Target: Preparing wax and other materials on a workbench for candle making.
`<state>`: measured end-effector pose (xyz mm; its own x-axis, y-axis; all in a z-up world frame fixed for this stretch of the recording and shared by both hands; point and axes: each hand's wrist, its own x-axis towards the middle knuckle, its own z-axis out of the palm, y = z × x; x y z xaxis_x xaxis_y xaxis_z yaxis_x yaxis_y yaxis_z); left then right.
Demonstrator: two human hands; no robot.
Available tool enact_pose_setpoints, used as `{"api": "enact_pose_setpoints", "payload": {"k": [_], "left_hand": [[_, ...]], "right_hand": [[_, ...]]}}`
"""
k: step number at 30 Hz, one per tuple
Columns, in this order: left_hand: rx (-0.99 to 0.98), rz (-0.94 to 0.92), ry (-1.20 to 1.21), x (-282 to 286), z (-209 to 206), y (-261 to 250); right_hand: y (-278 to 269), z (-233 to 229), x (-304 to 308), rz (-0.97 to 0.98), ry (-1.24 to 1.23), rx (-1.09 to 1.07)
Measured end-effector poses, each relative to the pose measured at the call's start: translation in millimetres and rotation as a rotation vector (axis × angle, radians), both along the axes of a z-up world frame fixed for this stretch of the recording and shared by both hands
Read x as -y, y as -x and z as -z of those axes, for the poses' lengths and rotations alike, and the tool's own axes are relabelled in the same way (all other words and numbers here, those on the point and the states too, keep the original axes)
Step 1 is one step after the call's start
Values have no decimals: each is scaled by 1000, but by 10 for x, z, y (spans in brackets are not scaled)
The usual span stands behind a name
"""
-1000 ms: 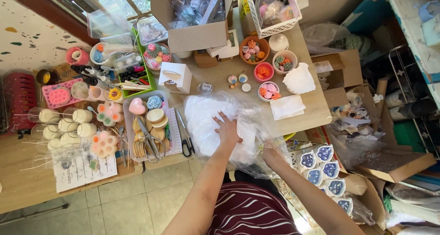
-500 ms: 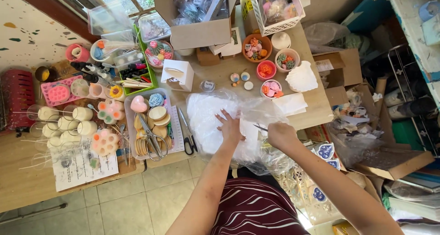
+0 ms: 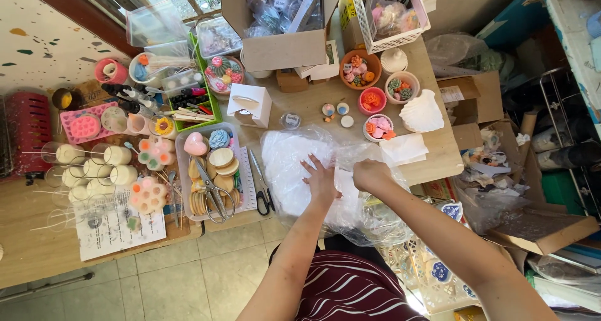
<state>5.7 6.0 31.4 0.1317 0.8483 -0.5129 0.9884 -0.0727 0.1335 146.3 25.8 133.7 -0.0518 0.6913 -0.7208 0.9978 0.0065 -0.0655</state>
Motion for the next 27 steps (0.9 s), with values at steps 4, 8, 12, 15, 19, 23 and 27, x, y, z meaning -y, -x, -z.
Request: {"api": "enact_pose_setpoints", "payload": {"k": [4, 8, 12, 15, 19, 23, 27], "left_hand": [[7, -1, 16, 14, -18, 13], [4, 22, 22, 14, 18, 2], [11, 5, 21, 3, -6, 41], [18, -3, -3, 15, -20, 10], [-12, 17, -10, 22, 39, 3], [-6, 19, -79, 54, -16, 8], [-20, 1, -20, 19, 57, -4]], "right_hand": [[42, 336, -81, -41, -16, 13], [7, 483, 38, -6, -80, 9], [-38, 569, 261, -16, -151, -53], [-160, 569, 599, -1, -253, -106], [-293, 557, 1054, 90, -311, -183], [-358, 870, 1417, 168, -315, -143], [-577, 1592, 1622, 509, -262, -296]]}}
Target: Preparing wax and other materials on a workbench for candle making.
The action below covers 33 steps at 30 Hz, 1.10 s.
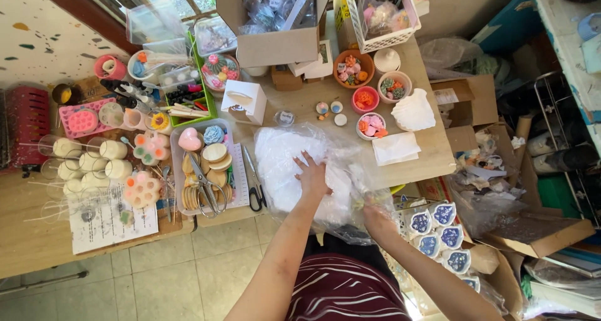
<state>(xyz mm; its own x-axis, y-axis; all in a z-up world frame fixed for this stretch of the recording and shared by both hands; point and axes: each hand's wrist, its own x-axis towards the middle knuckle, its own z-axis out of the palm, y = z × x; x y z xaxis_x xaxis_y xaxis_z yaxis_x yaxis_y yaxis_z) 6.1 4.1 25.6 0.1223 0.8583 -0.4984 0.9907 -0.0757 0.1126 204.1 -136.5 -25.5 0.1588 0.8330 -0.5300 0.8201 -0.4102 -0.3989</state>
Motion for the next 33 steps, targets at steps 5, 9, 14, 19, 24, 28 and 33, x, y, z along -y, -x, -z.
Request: {"api": "enact_pose_setpoints", "payload": {"k": [5, 9, 14, 19, 24, 28, 33], "left_hand": [[11, 2, 18, 38, -8, 25], [-7, -24, -8, -39, -101, -47], [-9, -33, 4, -6, 57, -39], [22, -56, 2, 6, 18, -33], [43, -56, -35, 40, -43, -21], [16, -36, -57, 57, 43, -17], [30, -53, -31, 50, 5, -10]], "right_hand": [[-238, -38, -176, -218, 3, 78], [-356, -1041, -692, -136, -75, 97], [-240, -1471, -1025, -269, -32, 185], [16, -1492, -1175, -439, 116, 228], [75, -1431, -1575, -616, 132, 241], [356, -1344, -1884, -780, 211, 290], [554, -1010, -1844, -832, 173, 302]]}}
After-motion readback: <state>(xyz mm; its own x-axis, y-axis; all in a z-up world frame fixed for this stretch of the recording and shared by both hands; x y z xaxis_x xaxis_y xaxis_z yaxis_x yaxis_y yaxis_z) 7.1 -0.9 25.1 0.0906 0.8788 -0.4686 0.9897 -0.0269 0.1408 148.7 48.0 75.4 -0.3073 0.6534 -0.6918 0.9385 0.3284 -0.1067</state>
